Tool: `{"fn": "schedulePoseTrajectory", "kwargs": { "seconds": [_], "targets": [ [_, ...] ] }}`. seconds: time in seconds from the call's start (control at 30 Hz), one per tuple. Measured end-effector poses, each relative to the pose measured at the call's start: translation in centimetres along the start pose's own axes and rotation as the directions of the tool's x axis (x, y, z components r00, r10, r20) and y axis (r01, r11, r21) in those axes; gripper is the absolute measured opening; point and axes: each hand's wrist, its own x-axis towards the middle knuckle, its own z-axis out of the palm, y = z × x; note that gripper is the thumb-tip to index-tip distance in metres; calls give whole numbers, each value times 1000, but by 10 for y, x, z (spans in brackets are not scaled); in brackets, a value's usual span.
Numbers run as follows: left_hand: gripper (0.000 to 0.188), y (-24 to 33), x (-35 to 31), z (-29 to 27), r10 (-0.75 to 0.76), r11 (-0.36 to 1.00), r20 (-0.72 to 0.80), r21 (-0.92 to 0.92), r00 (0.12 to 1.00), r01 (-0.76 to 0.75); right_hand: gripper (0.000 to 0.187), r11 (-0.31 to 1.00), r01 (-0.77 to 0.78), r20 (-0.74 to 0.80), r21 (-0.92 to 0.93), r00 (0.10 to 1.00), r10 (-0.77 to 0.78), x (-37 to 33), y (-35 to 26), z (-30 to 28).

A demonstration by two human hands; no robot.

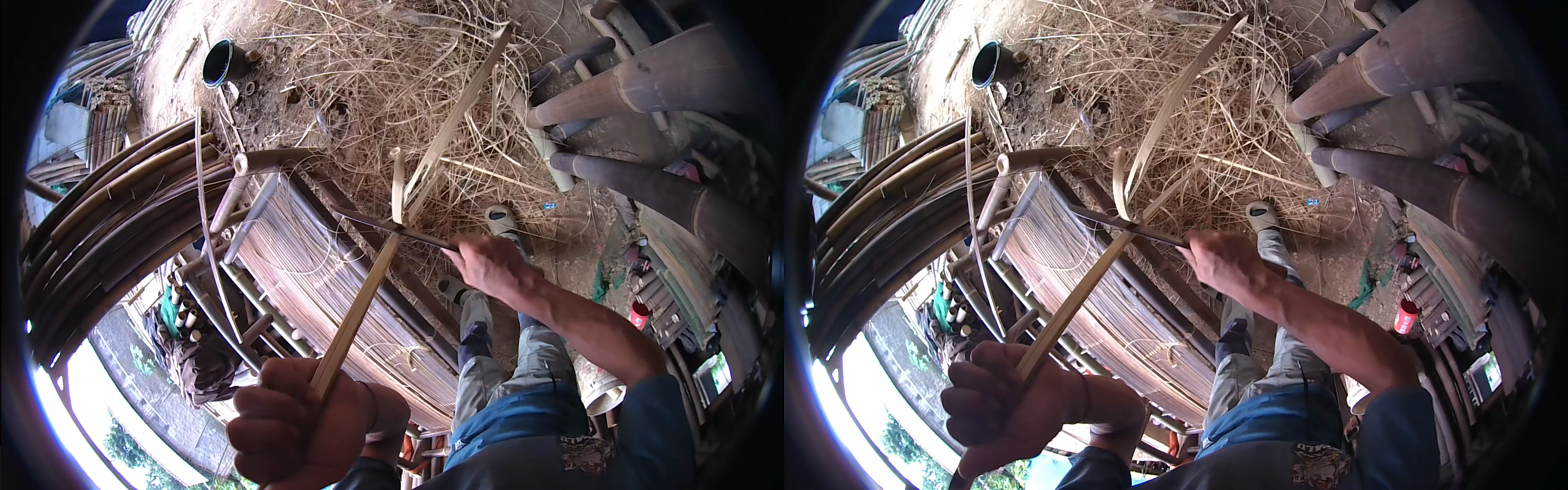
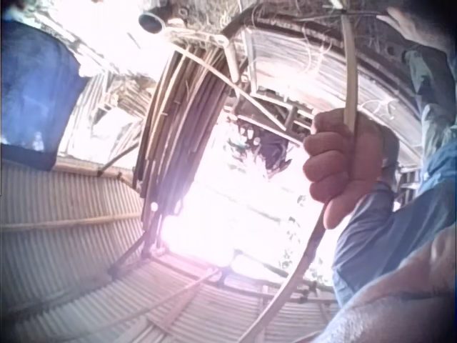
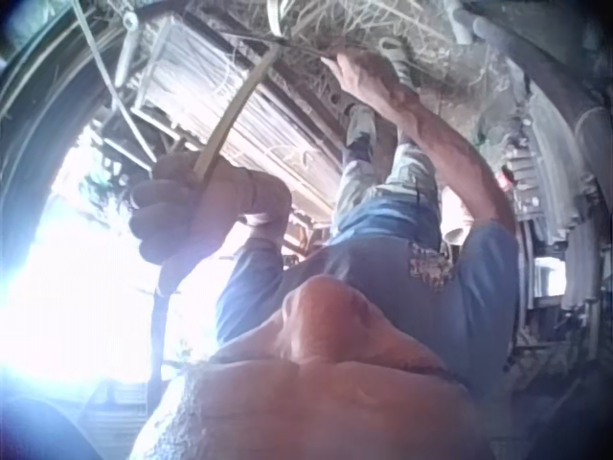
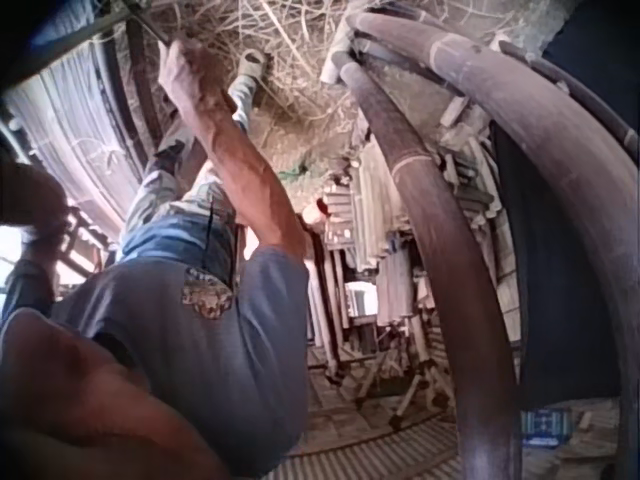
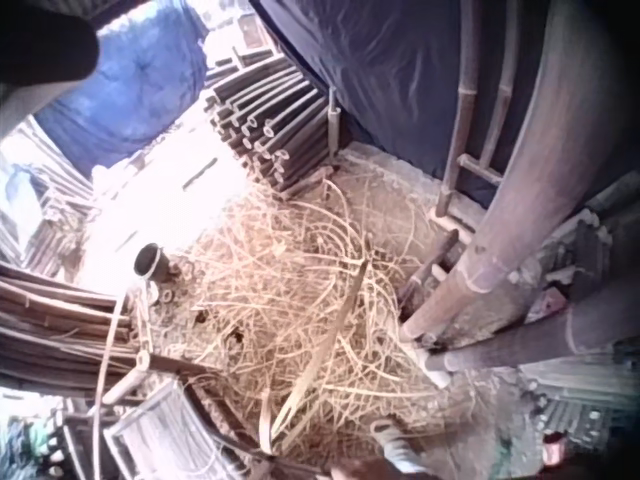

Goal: The person sits on the ground and weaves thin bamboo strips into a mat using a large knife to press and align the strips. They repeatedly insert strips, tap them into place, and adjust the mat's position on a bamboo frame.

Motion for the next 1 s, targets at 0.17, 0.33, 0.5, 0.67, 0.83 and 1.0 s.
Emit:
{"fn": "schedulePoseTrajectory", "kwargs": {
  "seconds": [0.17, 0.33, 0.5, 0.67, 0.83, 1.0],
  "targets": [
    [51, -8, -2, -3, 2, 1000, -43, 17, 999, -1, 24, 960, 61, 46, 273, 996, -76, -2, -48, -32],
    [40, -5, -3, -6, -10, 1000, 37, -29, 999, 11, 17, 950, 208, 4, 234, 977, -214, 22, -36, -5],
    [39, -4, -6, -6, -64, 995, 12, -81, 998, 65, 26, 996, 75, -163, -45, 983, -81, 34, 47, 71],
    [54, -69, -35, -16, -116, 992, 101, -44, 988, 121, 29, 986, 131, -129, -102, 981, -143, 56, 64, 76],
    [54, -78, -29, -24, -80, 997, -9, -19, 997, 80, 28, 992, 32, 148, -125, 989, -14, 82, 105, 108],
    [48, -76, -21, -36, -140, 988, 307, -19, 941, 153, 33, 25, 381, 358, -924, 888, -288, 105, 227, 204]
  ]
}}
